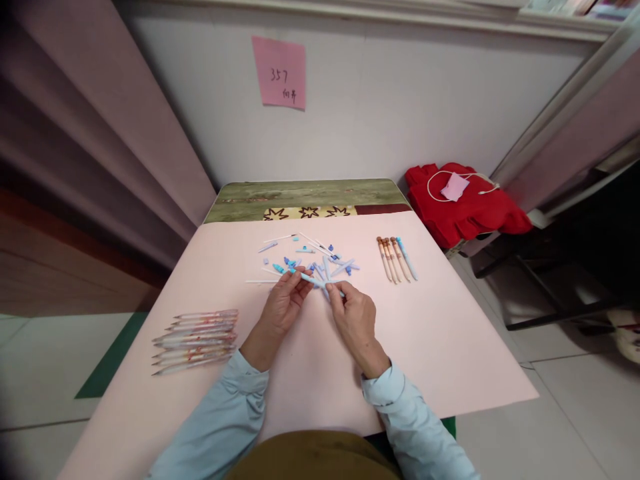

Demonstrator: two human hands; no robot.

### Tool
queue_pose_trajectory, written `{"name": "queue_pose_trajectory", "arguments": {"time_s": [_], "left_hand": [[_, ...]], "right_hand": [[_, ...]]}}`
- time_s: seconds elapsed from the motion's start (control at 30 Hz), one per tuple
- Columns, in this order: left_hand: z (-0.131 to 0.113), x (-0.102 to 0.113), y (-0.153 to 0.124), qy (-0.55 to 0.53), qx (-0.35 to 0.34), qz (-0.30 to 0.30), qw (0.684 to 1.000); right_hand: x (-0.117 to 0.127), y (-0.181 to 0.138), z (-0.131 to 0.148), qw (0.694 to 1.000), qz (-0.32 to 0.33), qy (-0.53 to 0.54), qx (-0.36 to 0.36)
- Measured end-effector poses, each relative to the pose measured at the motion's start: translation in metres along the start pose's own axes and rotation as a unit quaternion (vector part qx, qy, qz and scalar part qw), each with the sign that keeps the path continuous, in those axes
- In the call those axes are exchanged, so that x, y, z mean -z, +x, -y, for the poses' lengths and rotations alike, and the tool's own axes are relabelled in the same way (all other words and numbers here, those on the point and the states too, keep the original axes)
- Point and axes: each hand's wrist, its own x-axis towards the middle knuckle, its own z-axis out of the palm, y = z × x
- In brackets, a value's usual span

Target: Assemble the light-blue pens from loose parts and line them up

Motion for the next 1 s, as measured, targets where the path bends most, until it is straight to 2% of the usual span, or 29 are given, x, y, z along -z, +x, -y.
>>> {"name": "queue_pose_trajectory", "arguments": {"time_s": [0.2,0.4,0.6,0.8,1.0], "left_hand": [[-0.0007,-0.0004,0.0004,0.001,-0.002,-0.009,1.000],[-0.0015,-0.0019,-0.0002,0.001,0.004,-0.008,1.000],[-0.0011,-0.0010,0.0009,-0.003,0.001,-0.007,1.000],[-0.0014,0.0010,0.0018,0.002,0.000,0.000,1.000],[-0.0016,0.0012,0.0017,0.004,-0.004,-0.004,1.000]], "right_hand": [[-0.0022,-0.0011,-0.0004,1.000,-0.011,0.017,-0.009],[-0.0004,-0.0007,-0.0013,0.999,0.023,0.032,-0.001],[-0.0028,-0.0012,-0.0016,1.000,0.002,0.026,-0.010],[0.0005,0.0000,-0.0025,0.999,0.033,0.029,0.001],[-0.0031,0.0000,-0.0037,1.000,0.002,0.025,0.004]]}}
